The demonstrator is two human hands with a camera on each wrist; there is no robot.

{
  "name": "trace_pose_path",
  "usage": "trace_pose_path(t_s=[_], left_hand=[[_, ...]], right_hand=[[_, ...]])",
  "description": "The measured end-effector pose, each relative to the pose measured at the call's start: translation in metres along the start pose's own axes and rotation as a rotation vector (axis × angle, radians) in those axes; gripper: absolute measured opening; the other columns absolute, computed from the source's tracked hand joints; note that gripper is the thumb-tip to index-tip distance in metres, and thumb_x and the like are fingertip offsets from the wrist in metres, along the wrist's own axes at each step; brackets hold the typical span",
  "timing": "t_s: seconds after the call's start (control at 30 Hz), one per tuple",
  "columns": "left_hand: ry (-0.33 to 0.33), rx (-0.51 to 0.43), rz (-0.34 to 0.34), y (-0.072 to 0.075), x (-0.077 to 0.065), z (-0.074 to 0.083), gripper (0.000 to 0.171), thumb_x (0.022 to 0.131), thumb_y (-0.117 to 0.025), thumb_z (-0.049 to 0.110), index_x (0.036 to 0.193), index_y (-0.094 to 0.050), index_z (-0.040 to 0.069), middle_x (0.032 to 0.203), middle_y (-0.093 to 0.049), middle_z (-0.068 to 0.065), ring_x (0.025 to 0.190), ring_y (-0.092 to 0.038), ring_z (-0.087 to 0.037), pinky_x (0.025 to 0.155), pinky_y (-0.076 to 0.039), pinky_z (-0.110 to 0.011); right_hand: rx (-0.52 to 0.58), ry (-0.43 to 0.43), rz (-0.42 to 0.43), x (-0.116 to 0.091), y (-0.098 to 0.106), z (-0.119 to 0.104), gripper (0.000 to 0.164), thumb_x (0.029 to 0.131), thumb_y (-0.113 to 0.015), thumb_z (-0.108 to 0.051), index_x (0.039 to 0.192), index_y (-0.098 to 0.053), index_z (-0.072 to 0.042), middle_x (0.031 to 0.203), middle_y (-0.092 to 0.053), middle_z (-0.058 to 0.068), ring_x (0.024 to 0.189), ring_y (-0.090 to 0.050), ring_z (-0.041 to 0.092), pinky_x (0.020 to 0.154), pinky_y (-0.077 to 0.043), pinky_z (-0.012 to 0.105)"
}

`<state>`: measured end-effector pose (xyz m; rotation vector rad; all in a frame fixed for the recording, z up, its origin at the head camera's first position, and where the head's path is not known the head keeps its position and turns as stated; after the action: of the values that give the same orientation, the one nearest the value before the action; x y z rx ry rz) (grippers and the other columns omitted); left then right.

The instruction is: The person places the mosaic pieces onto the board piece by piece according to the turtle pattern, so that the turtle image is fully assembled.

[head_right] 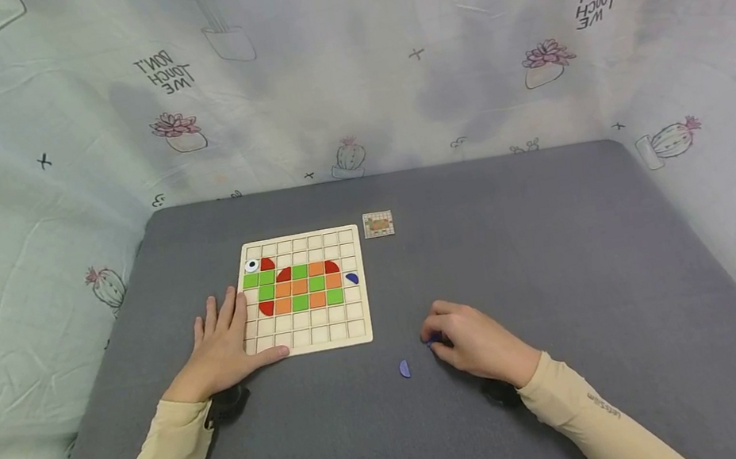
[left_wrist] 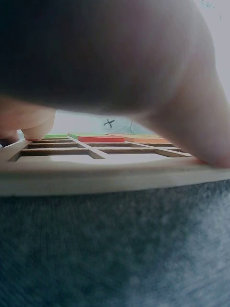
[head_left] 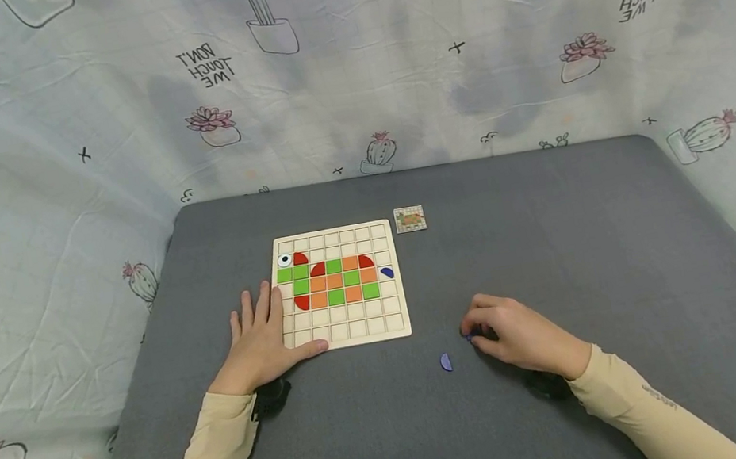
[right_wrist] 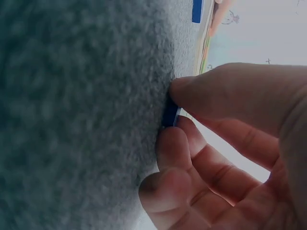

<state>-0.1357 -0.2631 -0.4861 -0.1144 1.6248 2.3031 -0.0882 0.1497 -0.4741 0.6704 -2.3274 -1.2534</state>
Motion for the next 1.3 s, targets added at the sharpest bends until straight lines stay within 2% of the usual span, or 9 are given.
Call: trace_pose_path(t_s=[0.27, 0.5, 0.7, 0.9, 1.1, 1.3], left_hand=[[-0.005, -0.006, 0.006, 0.001, -0.001, 0.001, 0.134, 0.08, -0.07, 0.077, 0.165, -0.006, -0.004, 0.173, 0.002, -0.027, 0.157, 0.009, -0.056, 0.121, 0.002, -0.076], [-0.005, -0.005, 0.012, 0.001, 0.0, 0.002, 0.133, 0.081, -0.07, 0.077, 0.166, -0.007, -0.003, 0.174, 0.001, -0.026, 0.157, 0.009, -0.055, 0.121, 0.002, -0.075], [-0.012, -0.007, 0.013, 0.002, 0.0, 0.002, 0.133, 0.081, -0.071, 0.077, 0.166, -0.006, -0.003, 0.174, 0.002, -0.026, 0.157, 0.009, -0.055, 0.121, 0.002, -0.075], [-0.004, -0.003, 0.007, 0.003, 0.0, 0.002, 0.133, 0.081, -0.071, 0.077, 0.166, -0.005, -0.003, 0.174, 0.003, -0.026, 0.158, 0.01, -0.054, 0.122, 0.002, -0.074], [0.004, 0.004, 0.011, 0.003, -0.001, 0.003, 0.133, 0.081, -0.071, 0.077, 0.165, -0.007, -0.004, 0.173, 0.001, -0.027, 0.157, 0.008, -0.055, 0.121, 0.001, -0.075], [0.005, -0.001, 0.001, 0.001, -0.002, 0.003, 0.134, 0.081, -0.068, 0.079, 0.166, -0.006, -0.003, 0.173, 0.001, -0.027, 0.157, 0.009, -0.055, 0.121, 0.001, -0.075]], right_hand=[[-0.003, 0.05, -0.001, 0.01, -0.002, -0.002, 0.019, 0.084, -0.082, -0.002, 0.09, -0.072, -0.017, 0.086, -0.058, -0.01, 0.071, -0.052, 0.002, 0.063, -0.048, 0.019], [0.015, 0.074, -0.006, 0.033, -0.003, -0.008, 0.016, 0.085, -0.08, -0.004, 0.089, -0.072, -0.018, 0.083, -0.058, -0.009, 0.069, -0.051, 0.002, 0.062, -0.046, 0.019], [0.03, 0.077, 0.006, 0.063, 0.0, -0.019, 0.013, 0.086, -0.077, -0.002, 0.09, -0.074, -0.014, 0.083, -0.058, -0.006, 0.07, -0.053, 0.007, 0.063, -0.046, 0.021], [0.078, 0.109, -0.022, 0.102, 0.0, -0.034, 0.007, 0.089, -0.074, -0.005, 0.091, -0.073, -0.011, 0.084, -0.059, -0.003, 0.073, -0.056, 0.012, 0.066, -0.047, 0.023], [0.111, 0.148, -0.06, 0.14, -0.009, -0.049, 0.008, 0.089, -0.072, -0.005, 0.09, -0.072, -0.013, 0.088, -0.065, -0.003, 0.076, -0.059, 0.01, 0.071, -0.051, 0.023], [0.097, 0.179, -0.096, 0.168, -0.023, -0.063, 0.01, 0.089, -0.072, -0.003, 0.088, -0.073, -0.013, 0.085, -0.064, -0.004, 0.076, -0.055, 0.009, 0.076, -0.048, 0.025]])
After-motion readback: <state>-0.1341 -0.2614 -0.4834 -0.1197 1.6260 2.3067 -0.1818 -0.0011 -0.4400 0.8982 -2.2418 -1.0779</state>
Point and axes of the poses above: each hand's wrist, its own x-axis towards the middle knuckle, its own y-axis out of the back of the hand, z = x × y, the point moved 1 cm from there along x, towards the middle knuckle
